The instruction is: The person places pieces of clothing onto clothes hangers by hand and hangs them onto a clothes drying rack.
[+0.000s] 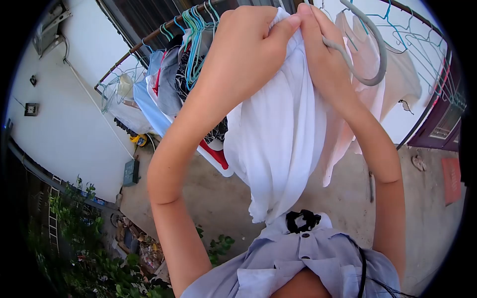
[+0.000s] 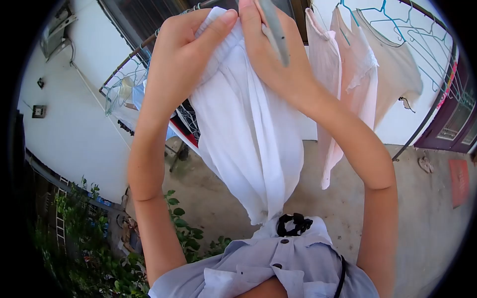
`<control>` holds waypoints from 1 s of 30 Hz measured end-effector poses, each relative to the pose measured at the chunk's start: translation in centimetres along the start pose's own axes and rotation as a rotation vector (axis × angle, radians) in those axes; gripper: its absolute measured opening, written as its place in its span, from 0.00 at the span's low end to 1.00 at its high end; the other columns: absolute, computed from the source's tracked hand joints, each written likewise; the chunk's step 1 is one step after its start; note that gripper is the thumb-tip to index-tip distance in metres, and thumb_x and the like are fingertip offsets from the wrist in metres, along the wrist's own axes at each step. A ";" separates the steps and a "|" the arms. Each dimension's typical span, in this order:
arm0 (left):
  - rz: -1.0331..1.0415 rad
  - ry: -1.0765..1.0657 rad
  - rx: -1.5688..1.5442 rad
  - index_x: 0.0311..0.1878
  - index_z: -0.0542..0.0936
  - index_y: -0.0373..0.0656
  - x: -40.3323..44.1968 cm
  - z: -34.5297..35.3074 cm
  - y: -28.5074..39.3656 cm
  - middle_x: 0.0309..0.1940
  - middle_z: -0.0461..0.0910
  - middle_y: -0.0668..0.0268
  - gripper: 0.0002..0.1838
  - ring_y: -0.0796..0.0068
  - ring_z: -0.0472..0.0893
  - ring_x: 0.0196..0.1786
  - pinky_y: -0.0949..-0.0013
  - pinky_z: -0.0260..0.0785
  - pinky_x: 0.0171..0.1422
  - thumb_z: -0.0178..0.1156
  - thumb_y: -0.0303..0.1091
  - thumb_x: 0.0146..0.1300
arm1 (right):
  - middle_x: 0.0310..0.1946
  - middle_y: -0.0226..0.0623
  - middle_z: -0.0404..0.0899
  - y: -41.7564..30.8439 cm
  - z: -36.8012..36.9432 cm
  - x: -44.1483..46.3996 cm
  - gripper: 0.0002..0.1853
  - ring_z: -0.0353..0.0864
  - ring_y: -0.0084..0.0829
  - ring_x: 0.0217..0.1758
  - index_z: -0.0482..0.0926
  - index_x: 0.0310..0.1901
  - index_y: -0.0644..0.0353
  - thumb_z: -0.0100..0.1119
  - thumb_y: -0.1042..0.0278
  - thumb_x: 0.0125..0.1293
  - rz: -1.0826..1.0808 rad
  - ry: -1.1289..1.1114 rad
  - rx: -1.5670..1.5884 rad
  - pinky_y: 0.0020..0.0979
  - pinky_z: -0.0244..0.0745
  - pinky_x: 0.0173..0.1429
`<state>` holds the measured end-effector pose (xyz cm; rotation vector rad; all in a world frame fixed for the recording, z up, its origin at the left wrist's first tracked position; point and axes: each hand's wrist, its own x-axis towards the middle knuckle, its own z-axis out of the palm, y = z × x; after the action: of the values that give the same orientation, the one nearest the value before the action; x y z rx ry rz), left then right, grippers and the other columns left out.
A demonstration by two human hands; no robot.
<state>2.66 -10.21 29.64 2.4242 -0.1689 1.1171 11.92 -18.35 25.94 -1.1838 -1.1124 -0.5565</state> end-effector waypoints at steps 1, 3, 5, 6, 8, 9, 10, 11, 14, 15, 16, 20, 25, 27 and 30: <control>0.000 0.007 0.009 0.25 0.73 0.31 -0.7 -0.3 -0.2 0.14 0.71 0.53 0.14 0.67 0.65 0.14 0.71 0.58 0.21 0.50 0.35 0.56 | 0.17 0.32 0.64 -1.0 -0.2 0.6 0.13 0.63 0.22 0.23 0.67 0.30 0.64 0.37 0.63 0.64 -0.007 -0.003 0.009 0.23 0.59 0.28; -0.084 -0.094 -0.521 0.39 0.72 0.33 -2.4 -0.9 -0.8 0.30 0.75 0.69 0.17 0.85 0.72 0.31 0.81 0.64 0.36 0.52 0.41 0.57 | 0.17 0.30 0.64 -2.6 -0.1 1.5 0.14 0.62 0.21 0.22 0.67 0.29 0.64 0.37 0.63 0.64 0.022 0.047 0.242 0.23 0.59 0.27; -0.094 -0.363 -0.416 0.45 0.70 0.33 -4.6 -2.1 -4.2 0.33 0.75 0.65 0.22 0.81 0.72 0.37 0.75 0.65 0.41 0.53 0.43 0.56 | 0.15 0.27 0.62 -2.6 1.8 3.0 0.14 0.60 0.18 0.20 0.67 0.26 0.63 0.38 0.63 0.64 -0.056 0.431 0.189 0.21 0.56 0.25; -0.289 -0.572 -0.328 0.48 0.68 0.31 -5.8 -2.4 -5.5 0.41 0.72 0.62 0.35 0.76 0.69 0.44 0.74 0.60 0.49 0.53 0.57 0.50 | 0.15 0.26 0.61 -1.9 0.4 4.0 0.14 0.59 0.17 0.20 0.67 0.25 0.62 0.38 0.63 0.64 -0.170 0.341 0.248 0.20 0.55 0.24; -0.158 -0.558 -0.281 0.45 0.70 0.31 -9.2 -1.7 -8.7 0.41 0.74 0.60 0.26 0.75 0.70 0.42 0.72 0.62 0.46 0.60 0.44 0.50 | 0.15 0.25 0.59 -1.4 -1.1 5.2 0.15 0.57 0.16 0.20 0.67 0.23 0.62 0.38 0.63 0.63 -0.279 0.251 0.297 0.19 0.54 0.24; -0.212 -0.683 -0.400 0.42 0.72 0.32 -9.9 -2.0 -10.1 0.36 0.75 0.62 0.21 0.78 0.71 0.37 0.74 0.63 0.40 0.57 0.41 0.53 | 0.15 0.24 0.59 -1.4 -1.5 5.5 0.15 0.57 0.15 0.20 0.66 0.23 0.61 0.39 0.63 0.63 -0.267 0.275 0.286 0.19 0.54 0.25; -0.138 -0.548 -0.417 0.37 0.74 0.33 -11.0 -2.4 -11.3 0.32 0.76 0.64 0.16 0.81 0.71 0.32 0.75 0.62 0.32 0.56 0.39 0.55 | 0.16 0.24 0.58 -1.1 -1.8 5.6 0.15 0.56 0.14 0.21 0.66 0.23 0.60 0.39 0.63 0.63 -0.253 0.301 0.275 0.18 0.54 0.25; -0.079 -0.376 -0.425 0.31 0.74 0.32 -10.7 -2.7 -9.9 0.26 0.75 0.63 0.12 0.69 0.67 0.43 0.69 0.59 0.43 0.53 0.34 0.56 | 0.16 0.24 0.58 -0.5 -2.2 5.6 0.15 0.56 0.14 0.21 0.66 0.23 0.60 0.39 0.63 0.63 -0.248 0.306 0.268 0.18 0.54 0.25; -0.137 -0.013 -0.454 0.34 0.74 0.30 -11.4 -5.3 -11.5 0.23 0.73 0.65 0.24 0.78 0.72 0.30 0.77 0.62 0.32 0.52 0.49 0.56 | 0.16 0.23 0.58 1.0 -4.3 4.4 0.16 0.56 0.14 0.22 0.66 0.23 0.60 0.41 0.59 0.63 -0.222 0.177 0.078 0.18 0.53 0.25; -0.159 0.223 -0.482 0.36 0.72 0.29 -9.4 -4.2 -7.5 0.26 0.74 0.65 0.28 0.79 0.73 0.28 0.77 0.65 0.32 0.51 0.52 0.55 | 0.16 0.23 0.58 2.0 -5.3 3.5 0.16 0.56 0.14 0.22 0.66 0.23 0.60 0.41 0.59 0.63 -0.224 0.177 0.081 0.18 0.53 0.25; -0.121 0.285 -0.518 0.38 0.71 0.28 -8.6 -5.1 -7.4 0.29 0.74 0.64 0.29 0.79 0.74 0.29 0.76 0.66 0.35 0.52 0.53 0.54 | 0.19 0.23 0.58 3.6 -6.1 2.3 0.16 0.55 0.14 0.23 0.64 0.24 0.60 0.36 0.58 0.64 -0.106 0.112 -0.019 0.18 0.52 0.28; -0.021 0.226 -0.397 0.23 0.75 0.33 -3.4 -6.5 -5.3 0.18 0.73 0.66 0.23 0.81 0.71 0.22 0.81 0.58 0.25 0.51 0.48 0.55 | 0.22 0.27 0.61 3.6 -8.7 -1.9 0.18 0.58 0.17 0.26 0.67 0.28 0.62 0.34 0.57 0.65 0.090 -0.412 0.015 0.20 0.54 0.31; 0.626 -0.240 -0.216 0.17 0.74 0.33 3.0 -3.2 -0.9 0.08 0.66 0.64 0.17 0.75 0.65 0.11 0.76 0.53 0.17 0.49 0.35 0.57 | 0.16 0.27 0.62 5.2 -12.4 -5.0 0.20 0.60 0.17 0.19 0.75 0.35 0.65 0.35 0.58 0.65 0.022 -0.466 0.006 0.20 0.54 0.24; 0.688 -0.416 -0.077 0.18 0.74 0.33 4.0 -2.3 0.2 0.07 0.64 0.63 0.16 0.72 0.64 0.10 0.75 0.51 0.15 0.49 0.34 0.56 | 0.07 0.23 0.56 5.0 -16.7 -5.3 0.22 0.53 0.15 0.09 0.75 0.36 0.67 0.34 0.56 0.65 0.278 -0.590 -0.018 0.18 0.48 0.15; 0.931 -0.332 -0.069 0.16 0.74 0.37 4.4 0.0 0.8 0.07 0.62 0.64 0.12 0.68 0.61 0.09 0.71 0.49 0.13 0.52 0.31 0.51 | 0.02 0.20 0.52 6.7 -22.5 -6.0 0.23 0.49 0.13 0.03 0.75 0.35 0.69 0.36 0.55 0.64 0.179 -0.482 0.148 0.16 0.44 0.11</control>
<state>5.30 -10.56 33.17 2.4653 -1.5256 0.9743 23.76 -38.05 18.17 -1.3060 -1.4072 -0.0441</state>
